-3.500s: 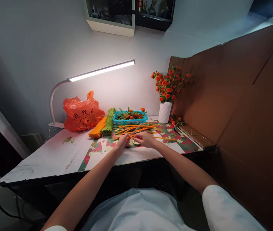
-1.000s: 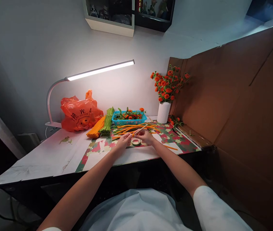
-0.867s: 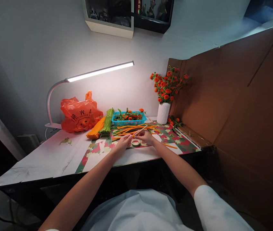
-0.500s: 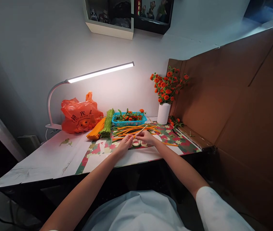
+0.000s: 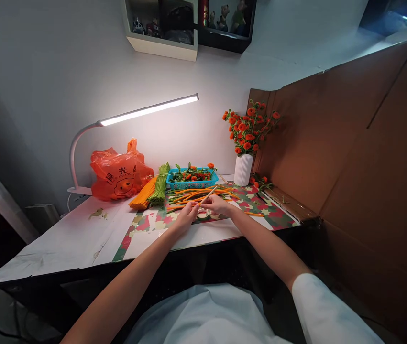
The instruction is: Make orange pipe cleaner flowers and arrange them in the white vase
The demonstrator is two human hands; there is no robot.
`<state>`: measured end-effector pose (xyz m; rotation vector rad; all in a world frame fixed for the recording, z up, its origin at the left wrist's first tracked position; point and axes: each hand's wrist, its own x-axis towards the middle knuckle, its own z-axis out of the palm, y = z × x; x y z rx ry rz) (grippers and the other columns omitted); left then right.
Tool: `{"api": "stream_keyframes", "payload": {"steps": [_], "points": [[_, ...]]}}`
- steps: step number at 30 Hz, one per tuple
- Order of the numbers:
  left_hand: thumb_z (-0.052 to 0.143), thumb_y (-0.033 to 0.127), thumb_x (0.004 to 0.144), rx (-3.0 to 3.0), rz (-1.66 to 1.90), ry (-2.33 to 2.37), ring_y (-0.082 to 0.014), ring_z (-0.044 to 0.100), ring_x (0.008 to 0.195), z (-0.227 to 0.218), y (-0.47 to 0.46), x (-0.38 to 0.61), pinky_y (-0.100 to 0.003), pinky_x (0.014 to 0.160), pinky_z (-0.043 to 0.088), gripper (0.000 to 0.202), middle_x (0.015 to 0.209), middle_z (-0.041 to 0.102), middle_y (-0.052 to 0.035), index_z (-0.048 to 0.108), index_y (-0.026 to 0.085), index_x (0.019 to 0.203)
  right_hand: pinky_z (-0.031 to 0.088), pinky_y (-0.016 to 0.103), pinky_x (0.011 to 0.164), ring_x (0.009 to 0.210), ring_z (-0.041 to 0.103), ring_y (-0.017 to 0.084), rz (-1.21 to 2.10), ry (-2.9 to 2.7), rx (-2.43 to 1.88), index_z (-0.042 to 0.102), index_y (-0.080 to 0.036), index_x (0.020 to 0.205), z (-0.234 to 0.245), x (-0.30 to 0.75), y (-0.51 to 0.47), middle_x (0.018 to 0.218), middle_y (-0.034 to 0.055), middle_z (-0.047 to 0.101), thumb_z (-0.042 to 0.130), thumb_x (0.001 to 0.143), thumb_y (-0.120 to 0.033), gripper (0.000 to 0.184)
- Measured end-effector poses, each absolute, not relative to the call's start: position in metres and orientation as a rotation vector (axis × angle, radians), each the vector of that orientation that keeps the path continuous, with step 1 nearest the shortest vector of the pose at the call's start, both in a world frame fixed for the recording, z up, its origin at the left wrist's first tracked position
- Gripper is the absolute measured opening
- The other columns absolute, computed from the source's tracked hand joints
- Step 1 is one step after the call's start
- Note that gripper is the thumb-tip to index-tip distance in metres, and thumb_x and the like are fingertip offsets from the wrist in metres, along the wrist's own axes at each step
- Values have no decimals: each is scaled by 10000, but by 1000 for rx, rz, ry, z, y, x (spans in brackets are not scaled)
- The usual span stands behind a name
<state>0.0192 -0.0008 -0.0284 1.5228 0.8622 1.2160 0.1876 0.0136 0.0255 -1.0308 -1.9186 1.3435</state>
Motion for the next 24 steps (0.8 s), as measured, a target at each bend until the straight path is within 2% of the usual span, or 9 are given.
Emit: {"api": "stream_keyframes", "payload": {"steps": [7,13,19,24], "points": [[542,505,828,1637,1271,964,-96,359,481,-26,-3,18,-223,478,249,330,557,417,75,500,193,925,296,147,392,512,329,38,1343,-1929,-989,657,-129,873,26,192,12,659,-43,466,742,694,-488,410],[567,477,816,1629,1299,967,-111,388,511,-21,-8,17,-228,499,263,311,569,429,70,504,200,943,291,160,412,524,352,50,1326,-1992,-997,660,-121,837,34,190,7,652,-35,468,710,730,-472,371],[575,465,821,1608,1293,923,-94,346,485,-23,-5,18,-219,481,238,301,558,407,78,497,191,919,276,152,423,541,318,53,1309,-1973,-1003,667,-145,909,30,189,7,655,-38,471,708,727,-484,387],[591,481,815,1615,1290,888,-75,297,460,-23,-3,17,-211,466,204,316,541,372,85,458,194,810,255,152,415,539,321,47,1308,-1954,-1001,667,-146,935,25,187,8,718,-18,515,689,740,-507,411]]}}
